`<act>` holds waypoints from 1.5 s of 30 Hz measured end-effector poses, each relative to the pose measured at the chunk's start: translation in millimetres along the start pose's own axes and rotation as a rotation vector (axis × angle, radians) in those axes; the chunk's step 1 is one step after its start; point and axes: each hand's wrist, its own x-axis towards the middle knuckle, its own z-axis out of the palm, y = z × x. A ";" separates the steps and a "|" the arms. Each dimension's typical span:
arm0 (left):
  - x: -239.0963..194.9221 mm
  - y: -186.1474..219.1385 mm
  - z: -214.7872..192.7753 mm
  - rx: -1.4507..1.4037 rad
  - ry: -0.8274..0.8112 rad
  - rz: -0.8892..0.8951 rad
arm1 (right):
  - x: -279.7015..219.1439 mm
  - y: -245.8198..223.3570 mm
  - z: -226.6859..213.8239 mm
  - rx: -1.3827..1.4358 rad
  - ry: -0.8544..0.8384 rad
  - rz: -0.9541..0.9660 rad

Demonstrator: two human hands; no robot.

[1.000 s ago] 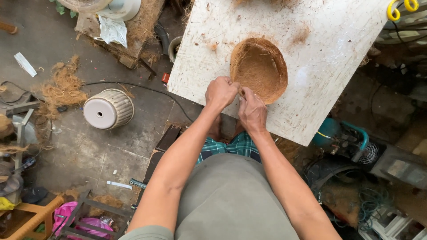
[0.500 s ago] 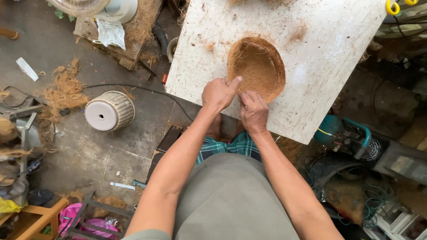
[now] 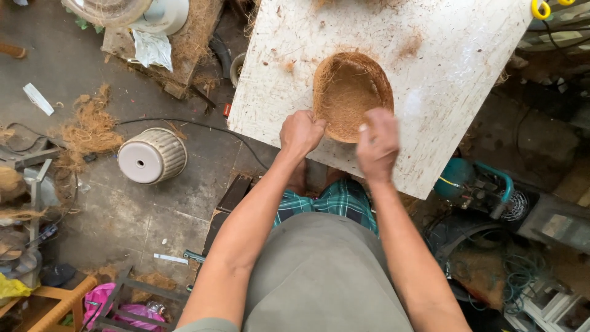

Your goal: The person repeatedly picks up small bundles of coconut coir and presses them into the rim of a shallow oval basket on a white table. The hands work around the edge, tucking and smoothing the fibers to build up the basket's sides.

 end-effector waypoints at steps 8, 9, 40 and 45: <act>-8.3 14.2 -14.1 0.026 0.010 0.042 | 43.9 84.9 -11.8 0.000 -0.148 0.325; -10.7 19.4 -20.2 0.038 0.007 0.056 | 46.1 86.7 -10.6 -0.041 -0.127 0.290; -25.8 16.2 -119.2 -0.281 0.051 -0.001 | 3.9 -19.9 63.2 -0.015 -0.376 -0.222; -18.9 -38.4 -115.3 -0.659 0.352 0.038 | -3.9 -18.1 66.3 0.022 -0.360 -0.172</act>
